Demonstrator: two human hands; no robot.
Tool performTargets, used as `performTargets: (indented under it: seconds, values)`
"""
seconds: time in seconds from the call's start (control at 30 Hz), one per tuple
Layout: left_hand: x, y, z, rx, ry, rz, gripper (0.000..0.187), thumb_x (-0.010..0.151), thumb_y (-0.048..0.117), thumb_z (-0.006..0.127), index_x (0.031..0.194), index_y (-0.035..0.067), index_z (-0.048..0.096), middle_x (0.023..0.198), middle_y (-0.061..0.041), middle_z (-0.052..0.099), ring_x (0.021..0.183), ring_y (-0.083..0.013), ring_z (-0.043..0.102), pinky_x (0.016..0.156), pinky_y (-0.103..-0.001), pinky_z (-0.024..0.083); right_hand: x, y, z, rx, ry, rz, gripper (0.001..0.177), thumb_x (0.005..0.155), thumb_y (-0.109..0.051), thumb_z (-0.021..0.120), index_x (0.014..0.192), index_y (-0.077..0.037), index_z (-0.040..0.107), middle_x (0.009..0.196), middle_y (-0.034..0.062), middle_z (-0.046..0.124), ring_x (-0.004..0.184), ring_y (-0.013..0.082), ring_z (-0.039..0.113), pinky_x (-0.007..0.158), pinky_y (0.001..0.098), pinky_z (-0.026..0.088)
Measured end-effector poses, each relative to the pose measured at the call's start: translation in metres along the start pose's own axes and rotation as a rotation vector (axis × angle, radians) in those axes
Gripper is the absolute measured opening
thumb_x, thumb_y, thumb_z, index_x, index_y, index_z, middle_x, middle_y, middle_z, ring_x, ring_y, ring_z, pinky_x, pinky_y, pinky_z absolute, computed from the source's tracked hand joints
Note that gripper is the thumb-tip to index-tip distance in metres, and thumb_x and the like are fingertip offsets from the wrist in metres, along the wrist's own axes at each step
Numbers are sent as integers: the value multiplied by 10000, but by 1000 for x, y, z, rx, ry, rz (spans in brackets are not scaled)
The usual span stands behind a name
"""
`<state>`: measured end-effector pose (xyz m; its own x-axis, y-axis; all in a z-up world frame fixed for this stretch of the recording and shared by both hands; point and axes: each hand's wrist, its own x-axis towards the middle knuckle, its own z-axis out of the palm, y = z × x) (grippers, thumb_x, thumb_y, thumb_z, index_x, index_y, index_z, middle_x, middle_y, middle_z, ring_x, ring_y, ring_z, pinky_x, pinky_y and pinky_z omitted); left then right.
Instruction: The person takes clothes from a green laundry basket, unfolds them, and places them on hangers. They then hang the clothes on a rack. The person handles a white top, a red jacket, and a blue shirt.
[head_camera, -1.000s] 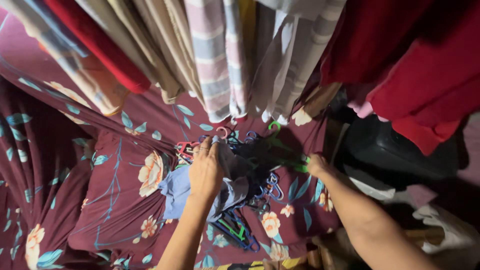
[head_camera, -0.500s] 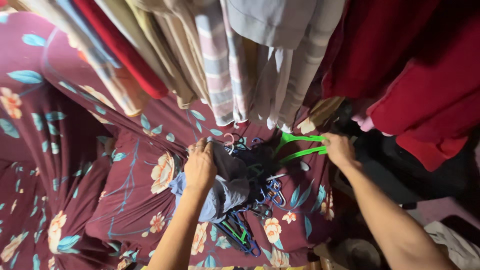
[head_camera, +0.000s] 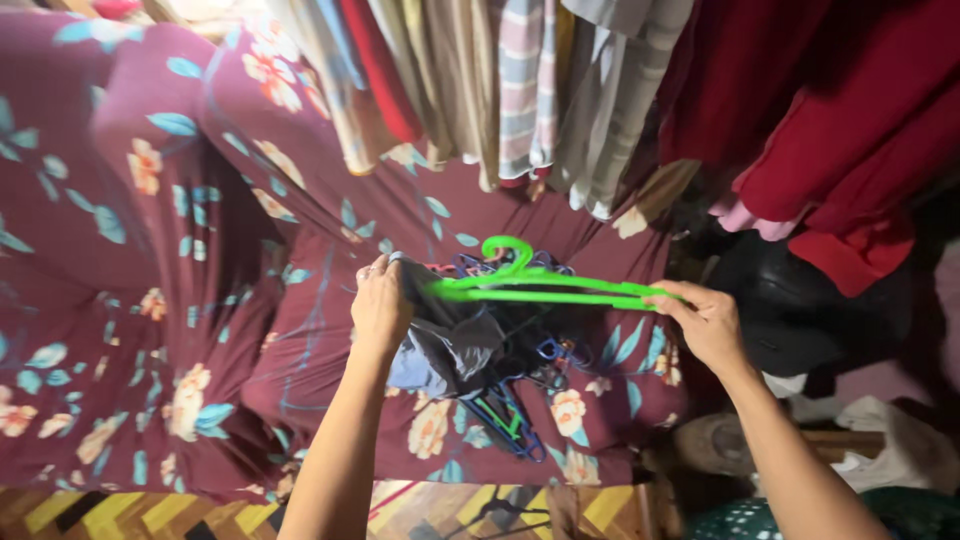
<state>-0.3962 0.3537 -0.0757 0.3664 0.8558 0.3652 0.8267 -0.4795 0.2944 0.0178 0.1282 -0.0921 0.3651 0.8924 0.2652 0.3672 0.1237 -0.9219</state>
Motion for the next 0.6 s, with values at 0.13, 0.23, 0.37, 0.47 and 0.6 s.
performTargets:
  seconds: [0.13, 0.23, 0.37, 0.47, 0.6]
  values:
    - [-10, -13, -39, 42, 10, 61, 439, 817, -20, 590, 1248, 48, 638, 1428, -137, 595, 1289, -418, 527, 939, -454, 550, -14, -20, 33, 50, -17, -28, 231, 941, -39, 698, 1145, 64, 732, 1008, 107, 788, 928, 139, 741, 849, 248, 571]
    - [-20, -16, -56, 73, -39, 134, 467, 754, -15, 593, 1211, 63, 654, 1426, -118, 595, 1304, -388, 526, 936, -436, 556, -15, -31, 66, 113, -16, 16, 231, 944, -49, 692, 1148, 53, 731, 1006, 100, 785, 919, 146, 753, 819, 254, 597]
    - [-30, -7, -65, -49, 16, 215, 445, 795, -15, 566, 1226, 40, 660, 1345, -160, 637, 1243, -400, 553, 934, -452, 535, -9, -36, 117, 266, -33, -5, 231, 939, -50, 698, 1149, 40, 734, 1043, 101, 765, 912, 164, 754, 787, 258, 602]
    - [-26, -5, -86, -44, 36, 318, 297, 835, 57, 574, 1119, 19, 656, 1151, -192, 683, 1107, -386, 617, 921, -476, 520, -3, -40, 143, 390, -33, 18, 205, 940, -38, 696, 1129, 31, 735, 1007, 91, 756, 913, 161, 744, 773, 270, 612]
    - [-9, -7, -131, 98, -58, 322, 89, 933, 139, 605, 962, 56, 620, 902, -156, 679, 895, -346, 673, 815, -526, 494, 0, -31, 159, 653, 107, 40, 255, 890, -34, 694, 1141, -45, 653, 1100, 45, 704, 947, 143, 687, 847, 299, 571]
